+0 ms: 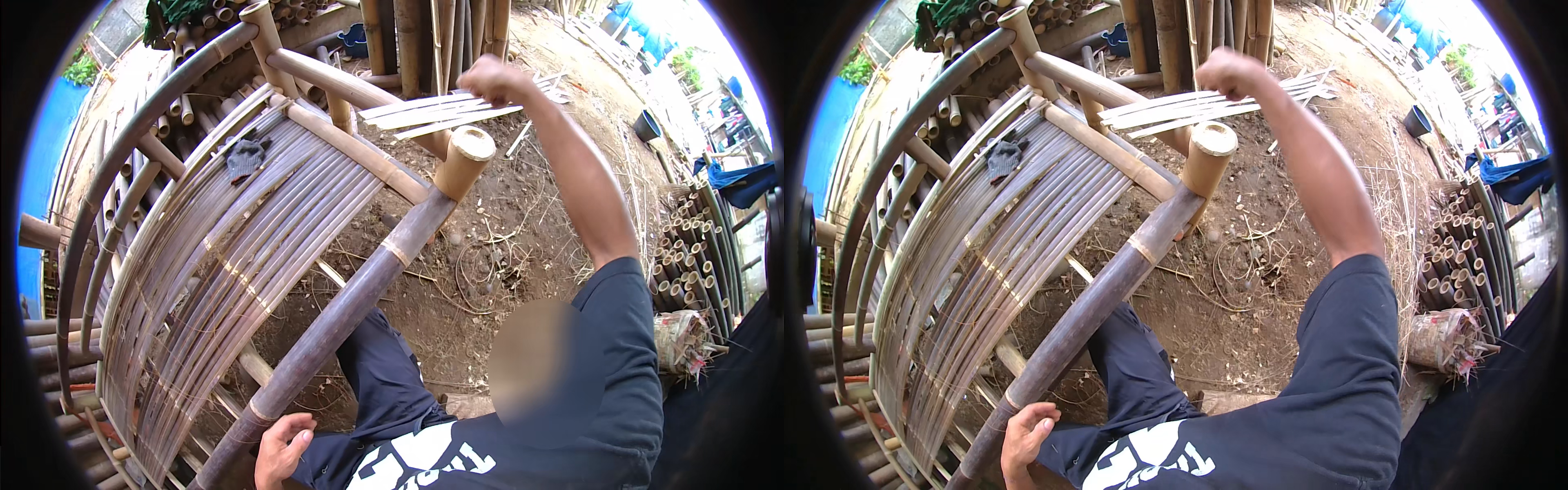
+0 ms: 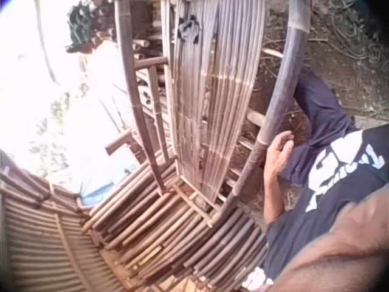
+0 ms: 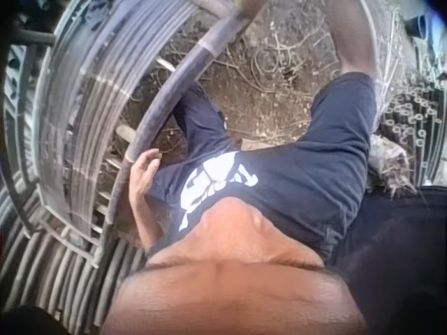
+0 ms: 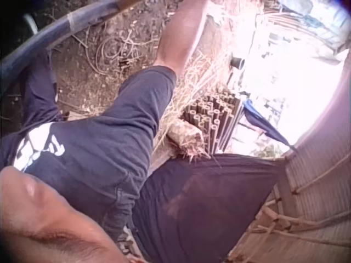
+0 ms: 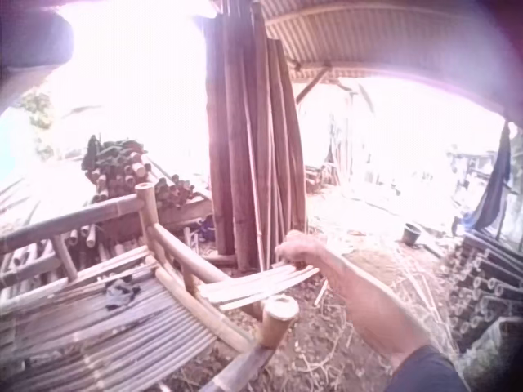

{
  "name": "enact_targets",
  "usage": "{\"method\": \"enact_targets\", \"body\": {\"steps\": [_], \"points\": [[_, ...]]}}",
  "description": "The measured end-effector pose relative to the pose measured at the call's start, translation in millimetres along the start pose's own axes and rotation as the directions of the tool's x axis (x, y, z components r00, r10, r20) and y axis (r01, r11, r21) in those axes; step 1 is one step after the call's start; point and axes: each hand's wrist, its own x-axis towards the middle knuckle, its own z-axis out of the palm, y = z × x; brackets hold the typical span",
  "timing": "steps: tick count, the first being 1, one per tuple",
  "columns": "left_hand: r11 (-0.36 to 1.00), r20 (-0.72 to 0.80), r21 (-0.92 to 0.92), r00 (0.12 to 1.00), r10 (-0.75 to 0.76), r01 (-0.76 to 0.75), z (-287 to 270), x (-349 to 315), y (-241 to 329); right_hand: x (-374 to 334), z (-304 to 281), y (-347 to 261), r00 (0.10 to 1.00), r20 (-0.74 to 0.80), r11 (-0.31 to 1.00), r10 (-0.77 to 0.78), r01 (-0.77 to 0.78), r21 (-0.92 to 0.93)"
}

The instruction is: The person arranges thin bamboo strips into a frame and then sits on the ground to tie the strips to the frame using orange string. The person repeatedly wraps and knots the string to secure the strips in place.

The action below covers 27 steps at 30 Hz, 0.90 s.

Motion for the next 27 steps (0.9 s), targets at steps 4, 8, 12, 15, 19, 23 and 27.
{"method": "enact_targets", "body": {"steps": [4,8,12,15,19,23,27], "points": [[0.994,-0.035,-0.106,0.999,-0.042,0.038,-6,-8,-23,-25,43,15,0.984,0.176,0.983,-0.004,0.037,-0.181],[0.996,-0.053,-0.087,0.998,-0.026,0.021,-8,-10,-27,-56,67,19,0.963,0.257,0.959,-0.081,0.005,0.284],[0.995,-0.070,-0.104,0.998,-0.006,-0.002,-3,-8,-29,-71,80,32,0.965,0.146,0.959,-0.217,0.183,0.219],[0.993,-0.120,-0.121,0.993,-0.017,0.003,-8,-20,-30,-61,72,32,0.975,0.189,0.992,-0.114,0.102,0.069],[0.992,-0.360,-0.014,0.926,0.111,-0.124,-40,-61,-59,-40,73,67,0.940,-0.202,0.864,-0.275,0.149,-0.480],[0.964,-0.861,0.243,0.433,0.267,-0.111,-86,-108,-113,-98,94,106,0.822,-0.361,0.890,-0.441,0.349,-0.293],[0.995,-0.992,0.064,-0.103,0.072,0.081,-130,-168,-213,-196,200,60,0.838,-0.115,0.841,-0.533,0.510,-0.177]]}}
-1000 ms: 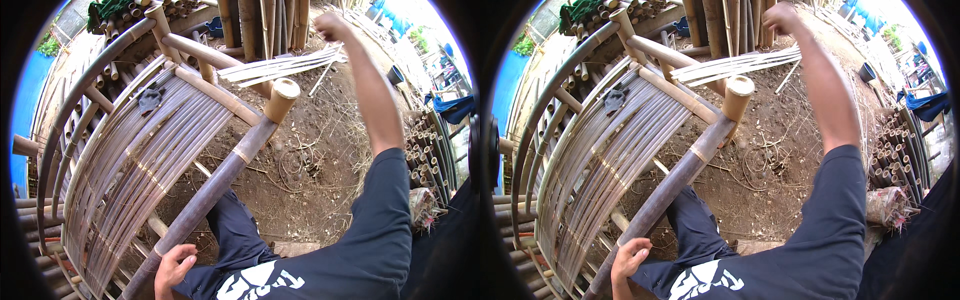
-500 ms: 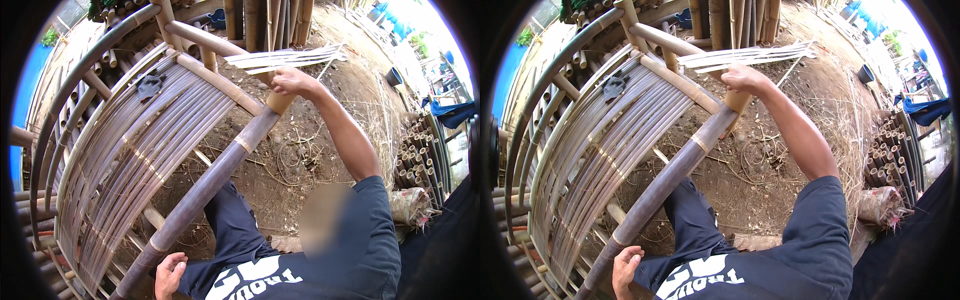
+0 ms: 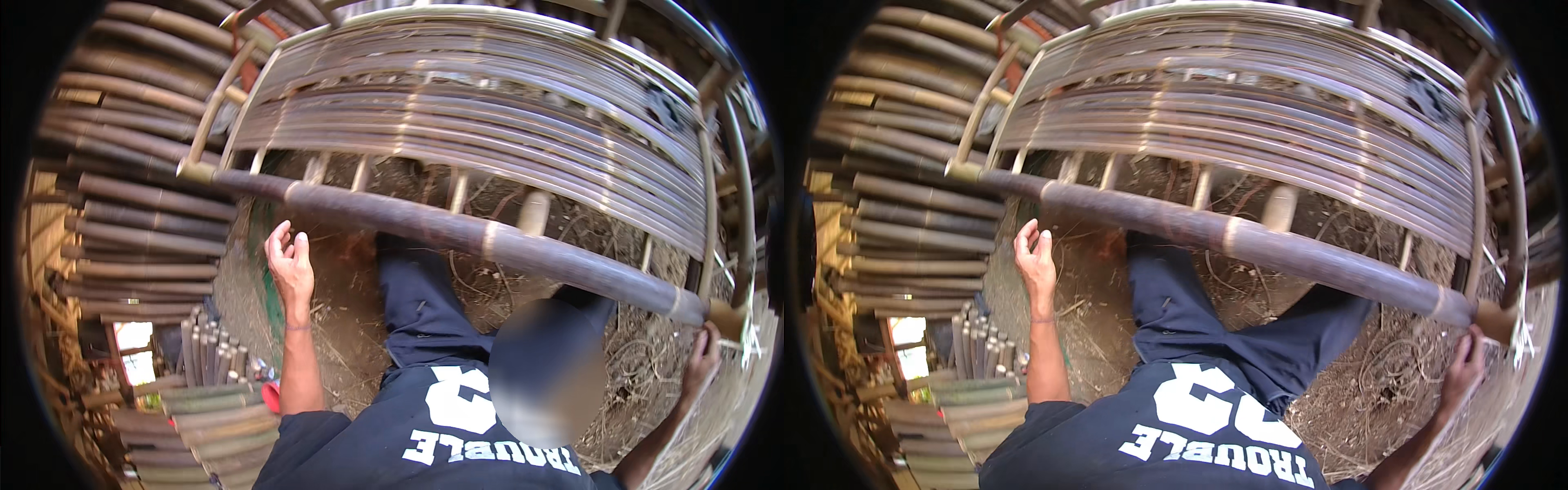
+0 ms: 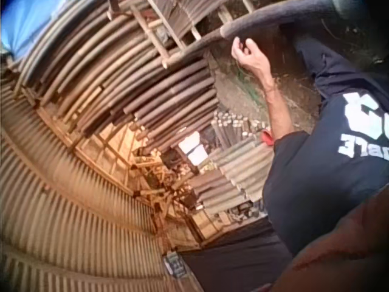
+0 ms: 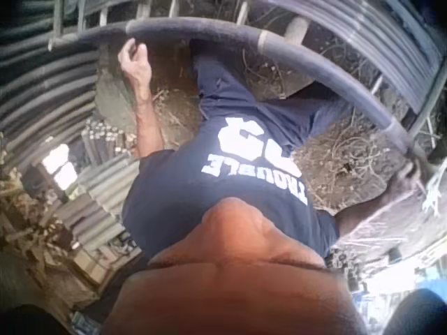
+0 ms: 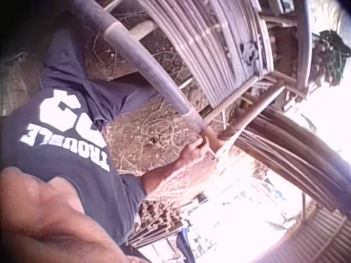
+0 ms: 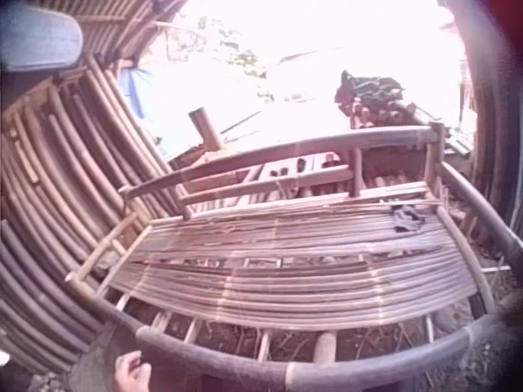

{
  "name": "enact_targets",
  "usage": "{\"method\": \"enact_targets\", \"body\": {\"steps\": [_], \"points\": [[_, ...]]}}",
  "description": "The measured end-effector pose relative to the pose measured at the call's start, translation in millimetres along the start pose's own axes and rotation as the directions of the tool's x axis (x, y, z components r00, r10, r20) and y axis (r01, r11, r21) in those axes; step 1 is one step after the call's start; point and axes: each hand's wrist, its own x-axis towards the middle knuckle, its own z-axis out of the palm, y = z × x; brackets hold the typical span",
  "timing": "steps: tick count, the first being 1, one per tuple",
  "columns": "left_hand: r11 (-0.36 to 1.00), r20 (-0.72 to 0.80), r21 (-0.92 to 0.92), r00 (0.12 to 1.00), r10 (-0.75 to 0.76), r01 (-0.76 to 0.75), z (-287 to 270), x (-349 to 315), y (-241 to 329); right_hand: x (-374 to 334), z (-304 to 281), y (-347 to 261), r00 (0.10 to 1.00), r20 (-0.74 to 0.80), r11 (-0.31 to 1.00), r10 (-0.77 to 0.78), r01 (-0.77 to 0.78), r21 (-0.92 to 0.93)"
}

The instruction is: The person arranges thin bamboo strips into a frame and then sits on the ground to tie the strips to the frame using orange string. The person repeatedly wraps and knots the string to secure the strips in place.

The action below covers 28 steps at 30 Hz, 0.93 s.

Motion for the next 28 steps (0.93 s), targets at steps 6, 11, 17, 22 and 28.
{"method": "enact_targets", "body": {"steps": [6,11,17,22,28], "points": [[0.986,0.147,0.058,0.975,-0.165,0.158,-1,-30,-162,-86,113,-147,0.927,0.337,0.936,-0.166,0.041,0.349],[0.945,0.470,0.197,0.871,0.144,-0.263,92,-56,-178,-120,164,-258,0.747,0.513,0.851,-0.423,0.133,0.508],[0.970,0.540,-0.060,0.809,0.231,-0.237,102,-43,-181,-129,241,-366,0.607,0.484,0.738,-0.631,0.277,0.615],[0.938,0.582,-0.319,0.754,0.305,-0.133,26,-51,-91,-145,250,-439,0.469,0.274,0.519,-0.840,0.545,0.658],[0.883,0.809,-0.467,0.427,0.404,0.049,-83,-34,12,-156,187,-436,-0.271,0.616,0.623,-0.740,0.069,0.779]]}}
